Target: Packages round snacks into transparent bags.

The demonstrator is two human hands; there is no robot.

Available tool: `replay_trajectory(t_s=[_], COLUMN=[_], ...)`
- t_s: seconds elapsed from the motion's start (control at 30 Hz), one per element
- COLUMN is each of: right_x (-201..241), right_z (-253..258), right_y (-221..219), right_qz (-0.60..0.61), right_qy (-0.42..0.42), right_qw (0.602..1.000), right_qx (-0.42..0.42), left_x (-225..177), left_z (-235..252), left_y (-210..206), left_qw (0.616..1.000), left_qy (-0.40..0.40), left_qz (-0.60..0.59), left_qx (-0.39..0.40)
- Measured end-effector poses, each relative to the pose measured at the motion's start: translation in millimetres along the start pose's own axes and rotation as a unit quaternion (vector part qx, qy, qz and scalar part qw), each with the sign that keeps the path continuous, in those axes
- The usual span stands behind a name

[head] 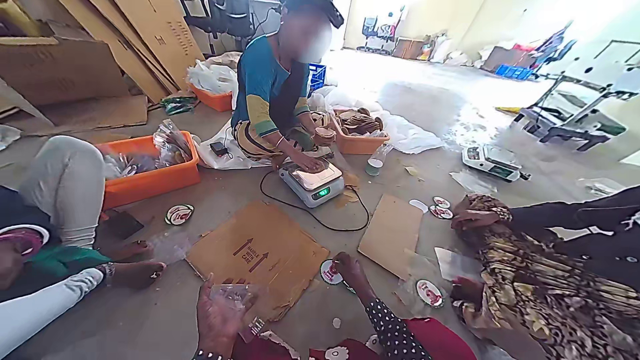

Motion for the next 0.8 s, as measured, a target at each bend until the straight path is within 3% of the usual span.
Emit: replay_trajectory(t_s=[0.8], right_x=[-0.5], right_z=[1.0], right_y=[7.4], right_qz=[0.000], right_qy=[-0.015], right_qw=[1.000], right_qx=[-0.015], left_x=[-4.1], left_z=[0.9], left_y=[-3.3], left_qw=[1.000], left_qy=[0.009], left_qz=[-0.022], left_qx=[-0.003])
Point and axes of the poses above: each hand's wrist, its own z-axis towards the middle knuckle, its own y-axis out of the back of the hand, x = y × z, the point moved 2 cm from there along z, towards the middle knuckle, and after that the axes turned 10 degrees about x, right-handed, at the moved point
